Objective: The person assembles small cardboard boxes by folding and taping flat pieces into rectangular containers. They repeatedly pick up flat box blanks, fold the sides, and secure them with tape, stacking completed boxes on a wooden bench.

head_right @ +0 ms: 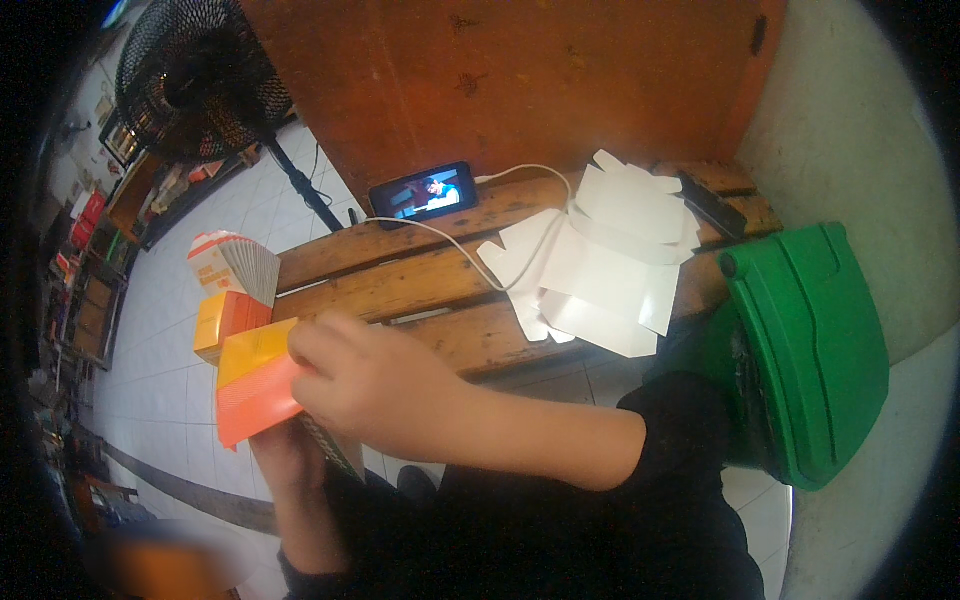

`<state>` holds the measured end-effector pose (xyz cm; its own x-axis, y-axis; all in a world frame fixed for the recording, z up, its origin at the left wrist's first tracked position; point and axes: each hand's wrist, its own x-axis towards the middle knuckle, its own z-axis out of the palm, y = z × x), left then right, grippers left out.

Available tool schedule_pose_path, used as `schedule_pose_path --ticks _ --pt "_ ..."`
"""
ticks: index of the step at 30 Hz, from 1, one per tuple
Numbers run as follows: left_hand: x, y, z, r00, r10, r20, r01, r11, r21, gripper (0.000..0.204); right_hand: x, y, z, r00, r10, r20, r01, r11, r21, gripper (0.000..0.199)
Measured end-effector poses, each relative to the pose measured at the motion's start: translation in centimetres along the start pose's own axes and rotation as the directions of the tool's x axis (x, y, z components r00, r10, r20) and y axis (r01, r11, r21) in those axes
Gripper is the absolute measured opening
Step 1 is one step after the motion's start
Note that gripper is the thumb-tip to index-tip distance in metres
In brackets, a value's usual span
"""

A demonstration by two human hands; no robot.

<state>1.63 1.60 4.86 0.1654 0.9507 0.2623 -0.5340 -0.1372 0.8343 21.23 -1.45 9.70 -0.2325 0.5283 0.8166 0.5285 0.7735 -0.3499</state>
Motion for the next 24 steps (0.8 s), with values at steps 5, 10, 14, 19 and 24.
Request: schedule_pose_path --ticks 5,10,14,19,24 --pt "-1.2 0.2 0.2 0.99 0.104 0.095 -0.125 0.959 0.255 0.044 -0.1 0.1 -0.2 0.995 0.076 -0.061 -0.063 0.979 0.195 0.017" --pt "-1.1 0.1 0.0 0.986 0.127 0.109 -0.155 0.938 0.309 0.041 -0.5 -0.1 0.7 0.986 0.114 -0.118 -0.081 0.964 0.255 0.017" --pt "-1.4 0.9 0.0 0.979 0.179 0.098 -0.204 0.861 0.466 0.04 -0.6 -0.4 1.4 0.976 0.167 -0.137 -0.106 0.923 0.369 0.016" --pt "-1.4 1.2 -0.1 0.982 0.152 0.109 -0.182 0.909 0.375 0.041 -0.6 -0.1 1.5 0.986 0.127 -0.107 -0.081 0.932 0.353 0.015" --pt "-1.1 0.5 -0.2 0.996 0.016 -0.086 -0.001 0.985 0.171 0.045 -0.3 0.2 1.7 0.989 0.137 -0.056 -0.103 0.91 0.402 0.014"
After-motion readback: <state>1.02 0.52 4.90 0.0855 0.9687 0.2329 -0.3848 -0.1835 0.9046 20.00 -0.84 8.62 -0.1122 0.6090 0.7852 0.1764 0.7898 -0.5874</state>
